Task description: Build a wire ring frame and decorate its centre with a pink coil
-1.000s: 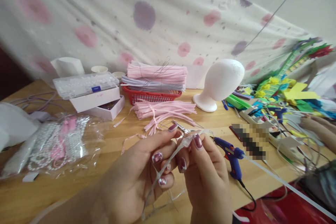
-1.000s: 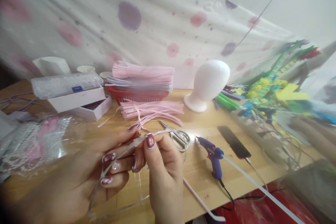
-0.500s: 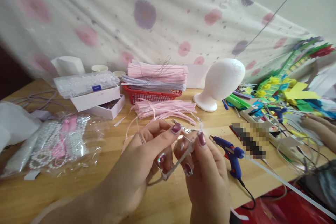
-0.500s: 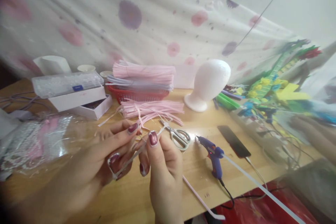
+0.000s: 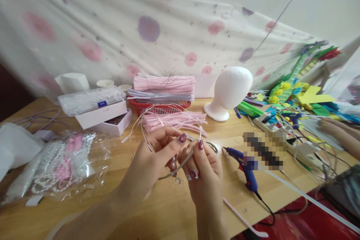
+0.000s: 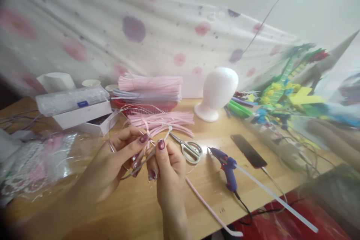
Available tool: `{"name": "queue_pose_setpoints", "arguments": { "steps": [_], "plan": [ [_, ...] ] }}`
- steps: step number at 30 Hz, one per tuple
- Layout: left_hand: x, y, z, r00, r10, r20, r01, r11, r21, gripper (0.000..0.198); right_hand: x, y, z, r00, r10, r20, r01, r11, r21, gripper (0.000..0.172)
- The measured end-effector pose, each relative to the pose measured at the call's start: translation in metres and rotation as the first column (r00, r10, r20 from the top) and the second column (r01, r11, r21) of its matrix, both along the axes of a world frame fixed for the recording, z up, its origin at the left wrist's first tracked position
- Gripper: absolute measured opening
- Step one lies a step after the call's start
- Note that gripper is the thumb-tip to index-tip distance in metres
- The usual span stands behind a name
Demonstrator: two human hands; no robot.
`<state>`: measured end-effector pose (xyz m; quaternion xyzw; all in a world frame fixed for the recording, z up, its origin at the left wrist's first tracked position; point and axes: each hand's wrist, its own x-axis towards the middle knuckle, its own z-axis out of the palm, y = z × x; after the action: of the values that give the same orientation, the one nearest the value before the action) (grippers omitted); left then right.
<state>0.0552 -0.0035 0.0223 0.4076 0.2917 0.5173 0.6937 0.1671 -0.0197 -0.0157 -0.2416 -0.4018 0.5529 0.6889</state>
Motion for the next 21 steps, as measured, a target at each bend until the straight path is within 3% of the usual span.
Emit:
{"name": "queue_pose_setpoints", "arguments": {
  "steps": [3,8,14,21],
  "plan": [
    [0.000,0.003,0.000,0.999,0.034,0.011,-0.034,0.999,0.002,0.034,0.000,0.003,-0.003,1.000,0.024,0.018,-0.024,0.999,-0.025,0.051],
    [0.000,0.004,-0.002,0.997,0.062,-0.045,-0.063,0.998,-0.003,0.038,0.003,0.000,0.001,0.996,-0.084,0.038,0.085,0.996,-0.027,0.037],
    [-0.001,-0.001,-0.001,0.983,0.122,-0.134,-0.099,0.980,0.170,0.025,0.007,-0.005,0.002,0.987,-0.130,0.099,0.130,0.992,0.004,0.028],
    [-0.001,-0.006,0.000,0.986,0.113,-0.124,-0.084,0.973,0.216,0.022,0.002,-0.007,0.000,0.996,-0.082,-0.031,0.083,0.995,0.054,0.025]
  ]
}}
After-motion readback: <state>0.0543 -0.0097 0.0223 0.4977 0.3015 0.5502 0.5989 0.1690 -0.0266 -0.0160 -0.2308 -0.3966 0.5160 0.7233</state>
